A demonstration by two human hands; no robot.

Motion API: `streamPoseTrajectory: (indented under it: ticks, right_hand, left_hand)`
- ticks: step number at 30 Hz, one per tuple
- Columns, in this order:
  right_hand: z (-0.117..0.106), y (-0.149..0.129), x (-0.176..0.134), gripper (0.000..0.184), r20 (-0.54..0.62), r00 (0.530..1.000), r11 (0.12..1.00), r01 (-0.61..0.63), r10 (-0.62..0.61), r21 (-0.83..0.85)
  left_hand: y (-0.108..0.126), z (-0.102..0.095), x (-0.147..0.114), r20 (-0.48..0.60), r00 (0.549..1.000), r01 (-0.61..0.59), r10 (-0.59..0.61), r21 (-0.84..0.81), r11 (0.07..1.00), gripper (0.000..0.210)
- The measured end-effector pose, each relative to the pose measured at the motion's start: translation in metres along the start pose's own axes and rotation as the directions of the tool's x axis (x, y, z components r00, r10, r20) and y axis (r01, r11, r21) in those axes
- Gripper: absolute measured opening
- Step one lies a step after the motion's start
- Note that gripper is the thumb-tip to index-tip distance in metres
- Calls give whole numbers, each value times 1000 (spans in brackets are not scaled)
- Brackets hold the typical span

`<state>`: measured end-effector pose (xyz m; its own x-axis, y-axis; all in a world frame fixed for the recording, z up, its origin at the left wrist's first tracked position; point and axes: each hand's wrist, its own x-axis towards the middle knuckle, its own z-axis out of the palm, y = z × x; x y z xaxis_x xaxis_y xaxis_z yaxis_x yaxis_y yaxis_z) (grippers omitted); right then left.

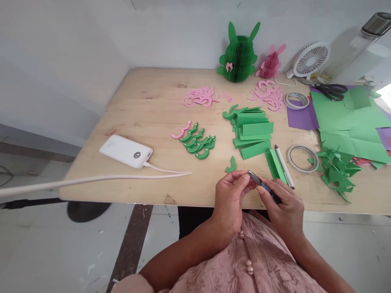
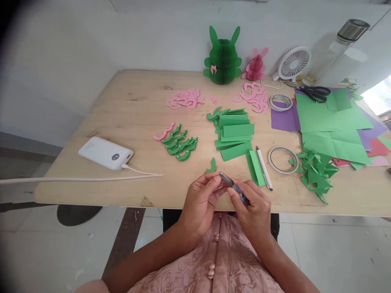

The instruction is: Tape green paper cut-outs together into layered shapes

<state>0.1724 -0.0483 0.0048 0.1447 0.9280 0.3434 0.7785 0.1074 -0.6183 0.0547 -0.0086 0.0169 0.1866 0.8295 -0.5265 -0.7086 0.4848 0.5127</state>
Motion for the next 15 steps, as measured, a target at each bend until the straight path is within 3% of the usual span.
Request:
streamPoseTrajectory:
  ticks: [15]
  right_hand:
    - [1, 2, 0, 19, -6, 1000, 1000, 1, -1, -14]
  left_hand:
    - [-1, 0, 1, -19, 1000, 2, -2, 11, 1000, 21]
